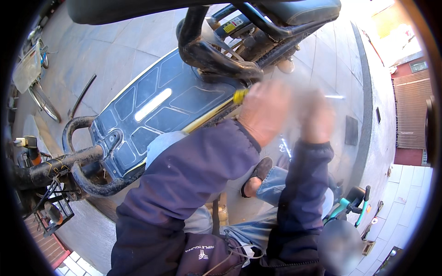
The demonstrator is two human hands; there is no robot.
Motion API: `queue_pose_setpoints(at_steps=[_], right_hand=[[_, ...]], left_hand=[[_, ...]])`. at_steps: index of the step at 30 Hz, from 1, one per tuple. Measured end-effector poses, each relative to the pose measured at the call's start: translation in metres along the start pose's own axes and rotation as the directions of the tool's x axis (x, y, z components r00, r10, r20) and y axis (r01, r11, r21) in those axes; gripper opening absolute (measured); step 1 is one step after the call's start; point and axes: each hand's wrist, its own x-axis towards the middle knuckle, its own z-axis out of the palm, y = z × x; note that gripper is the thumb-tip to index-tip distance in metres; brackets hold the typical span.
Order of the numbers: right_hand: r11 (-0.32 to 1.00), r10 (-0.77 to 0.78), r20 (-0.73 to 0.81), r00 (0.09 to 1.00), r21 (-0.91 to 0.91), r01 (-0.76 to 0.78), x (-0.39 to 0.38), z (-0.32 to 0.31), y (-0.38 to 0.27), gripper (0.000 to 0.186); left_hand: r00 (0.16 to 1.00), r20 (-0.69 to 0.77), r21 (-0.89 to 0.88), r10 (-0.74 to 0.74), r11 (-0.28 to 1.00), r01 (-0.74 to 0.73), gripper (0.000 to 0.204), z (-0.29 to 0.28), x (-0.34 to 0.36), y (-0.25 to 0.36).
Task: The person uses a yellow screwdriver to tighten screws on the handlebar assembly of a motorcycle. After securing the components, the person wipes the handlebar area with a dark cloth.
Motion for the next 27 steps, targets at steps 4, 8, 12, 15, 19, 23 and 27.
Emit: queue_pose_setpoints(at_steps=[4, 8, 12, 15, 19, 23, 27], right_hand=[[0.967, -0.028, -0.191, 0.981, 0.243, 0.075, -0.001, 0.012, 0.013, 0.026], [0.962, -0.190, -0.335, 0.923, 0.124, 0.243, -0.011, 0.016, 0.008, 0.027], [0.932, -0.246, -0.460, 0.853, 0.130, 0.339, -0.009, 0.014, -0.002, 0.029], [0.944, -0.232, -0.448, 0.864, 0.112, 0.311, -0.004, 0.019, 0.003, 0.029], [0.938, -0.201, -0.480, 0.854, 0.158, 0.310, -0.005, 0.024, 0.010, 0.030], [0.920, -0.164, -0.496, 0.853, 0.235, 0.314, -0.006, 0.030, 0.016, 0.031], [0.911, -0.185, -0.362, 0.914, 0.285, 0.297, 0.006, 0.077, 0.025, 0.031]], left_hand=[[0.909, -0.410, -0.127, -0.077, 0.992, 0.027, 0.006, -0.031, 0.019, -0.020], [0.656, -0.602, -0.422, -0.456, 0.879, 0.223, 0.012, -0.065, 0.030, -0.060], [0.550, -0.663, -0.439, -0.508, 0.859, 0.264, 0.021, -0.073, 0.025, -0.103], [0.555, -0.628, -0.483, -0.545, 0.833, 0.271, 0.029, -0.066, 0.028, -0.109], [0.592, -0.551, -0.531, -0.589, 0.794, 0.296, 0.032, -0.062, 0.031, -0.102], [0.611, -0.579, -0.452, -0.540, 0.836, 0.310, 0.031, -0.058, 0.032, -0.110], [0.617, -0.575, -0.420, -0.538, 0.841, 0.342, 0.034, -0.051, 0.036, -0.099]])
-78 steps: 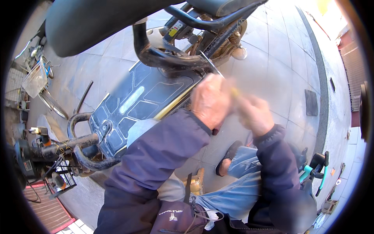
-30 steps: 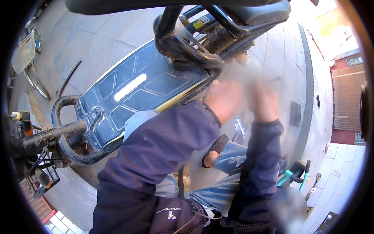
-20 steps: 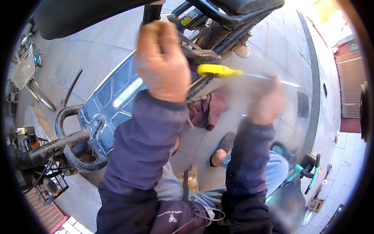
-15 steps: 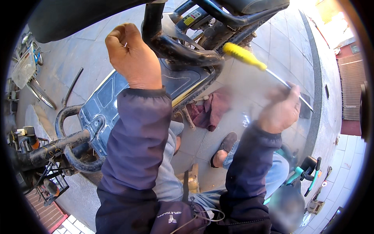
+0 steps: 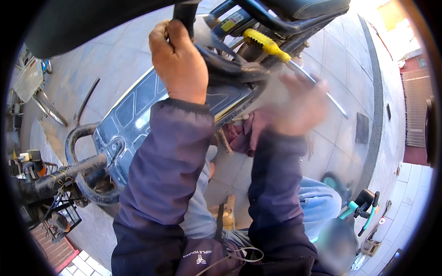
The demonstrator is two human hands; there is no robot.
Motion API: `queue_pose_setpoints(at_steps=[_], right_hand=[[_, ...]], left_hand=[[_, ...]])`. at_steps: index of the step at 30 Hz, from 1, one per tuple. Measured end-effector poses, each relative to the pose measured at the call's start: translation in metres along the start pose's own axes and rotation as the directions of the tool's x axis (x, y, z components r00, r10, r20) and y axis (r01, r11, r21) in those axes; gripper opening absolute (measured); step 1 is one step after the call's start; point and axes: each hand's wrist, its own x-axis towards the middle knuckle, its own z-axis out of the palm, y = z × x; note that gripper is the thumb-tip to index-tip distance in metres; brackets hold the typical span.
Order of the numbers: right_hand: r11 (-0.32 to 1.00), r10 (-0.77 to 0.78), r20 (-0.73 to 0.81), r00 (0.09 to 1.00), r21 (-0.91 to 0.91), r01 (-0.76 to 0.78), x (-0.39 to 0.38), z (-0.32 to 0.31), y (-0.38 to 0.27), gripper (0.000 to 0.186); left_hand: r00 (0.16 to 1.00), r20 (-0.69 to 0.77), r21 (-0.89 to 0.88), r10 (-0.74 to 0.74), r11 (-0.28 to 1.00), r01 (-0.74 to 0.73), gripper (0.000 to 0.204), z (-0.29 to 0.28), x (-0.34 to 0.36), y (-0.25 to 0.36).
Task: The person uses a yellow screwdriver to tighten screws on the handlebar assembly of a motorcycle. After securing the components, the person wipes the handlebar area with a dark cloth.
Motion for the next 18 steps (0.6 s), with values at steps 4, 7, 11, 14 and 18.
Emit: queue_pose_setpoints(at_steps=[4, 7, 11, 14, 18], right_hand=[[0.999, 0.000, -0.010, 1.000, -0.039, -0.001, 0.005, -0.025, -0.007, 0.033], [0.999, 0.009, -0.072, 0.997, 0.053, -0.005, 0.002, -0.047, -0.010, 0.035], [0.999, -0.030, 0.040, 0.999, -0.020, 0.030, -0.002, -0.016, 0.004, 0.035], [0.989, 0.063, 0.020, 0.998, 0.130, -0.065, 0.004, -0.006, 0.005, 0.036], [0.999, 0.004, 0.000, 1.000, 0.036, -0.004, 0.005, -0.042, 0.000, 0.037]], left_hand=[[0.999, 0.030, 0.019, 0.010, 1.000, -0.010, 0.031, -0.006, 0.005, -0.005], [0.999, 0.033, 0.005, 0.000, 1.000, 0.000, 0.033, -0.006, 0.003, -0.005], [0.999, 0.023, 0.078, 0.022, 0.997, -0.023, 0.032, 0.003, 0.005, 0.004], [1.000, 0.010, 0.104, 0.021, 0.994, -0.022, 0.033, 0.001, 0.004, -0.001], [0.998, 0.055, 0.090, 0.037, 0.995, -0.042, 0.034, -0.003, 0.006, -0.007]])
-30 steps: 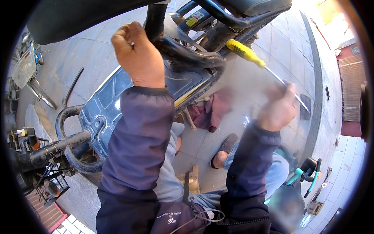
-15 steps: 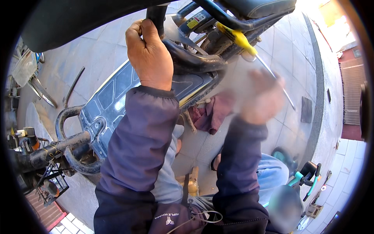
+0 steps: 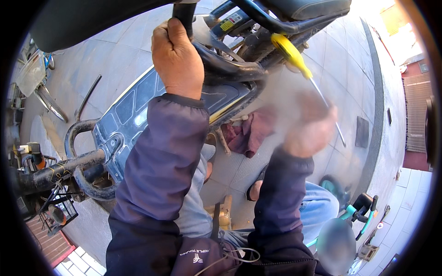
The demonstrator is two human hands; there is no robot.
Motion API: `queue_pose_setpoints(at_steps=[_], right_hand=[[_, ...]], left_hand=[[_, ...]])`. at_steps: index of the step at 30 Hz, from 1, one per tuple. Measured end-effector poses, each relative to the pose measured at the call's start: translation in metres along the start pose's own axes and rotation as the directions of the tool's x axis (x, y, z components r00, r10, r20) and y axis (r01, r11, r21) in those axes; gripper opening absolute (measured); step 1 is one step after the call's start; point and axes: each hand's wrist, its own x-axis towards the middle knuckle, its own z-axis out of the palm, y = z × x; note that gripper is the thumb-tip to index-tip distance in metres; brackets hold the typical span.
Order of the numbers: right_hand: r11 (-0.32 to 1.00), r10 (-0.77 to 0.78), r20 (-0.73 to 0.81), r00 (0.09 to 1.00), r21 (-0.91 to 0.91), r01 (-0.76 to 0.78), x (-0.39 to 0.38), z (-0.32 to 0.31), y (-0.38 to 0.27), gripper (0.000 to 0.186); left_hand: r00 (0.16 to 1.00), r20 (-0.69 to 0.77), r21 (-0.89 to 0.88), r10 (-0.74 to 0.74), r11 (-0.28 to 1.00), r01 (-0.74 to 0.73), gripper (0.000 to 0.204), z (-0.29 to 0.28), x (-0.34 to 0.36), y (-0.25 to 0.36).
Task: The person uses a yellow screwdriver to tighten screws on the handlebar assembly of a motorcycle. After securing the components, the person wipes the handlebar area with a dark cloth.
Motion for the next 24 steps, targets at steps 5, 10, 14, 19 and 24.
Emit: queue_pose_setpoints(at_steps=[5, 10, 14, 19, 24], right_hand=[[0.989, -0.124, 0.134, 0.983, -0.069, 0.135, -0.015, 0.017, 0.014, 0.034], [0.999, -0.032, 0.048, 0.998, -0.006, 0.032, -0.006, 0.020, 0.000, 0.035], [0.982, -0.060, 0.023, 0.998, -0.178, 0.063, -0.020, 0.009, -0.012, 0.039], [0.997, 0.035, 0.160, 0.987, 0.065, -0.045, -0.013, 0.031, 0.006, 0.033], [1.000, 0.012, -0.032, 0.999, -0.011, -0.012, -0.017, 0.007, -0.014, 0.042]], left_hand=[[0.999, -0.038, 0.068, -0.003, 0.998, 0.006, 0.035, 0.003, 0.001, 0.003], [1.000, -0.004, 0.058, -0.010, 0.998, 0.010, 0.036, -0.001, 0.000, 0.000], [0.999, -0.019, 0.076, 0.050, 0.996, -0.048, 0.036, -0.002, 0.001, -0.001], [0.999, -0.021, 0.089, 0.031, 0.996, -0.029, 0.035, 0.005, 0.004, 0.003], [0.998, -0.033, 0.068, 0.047, 0.997, -0.045, 0.039, 0.003, 0.002, 0.000]])
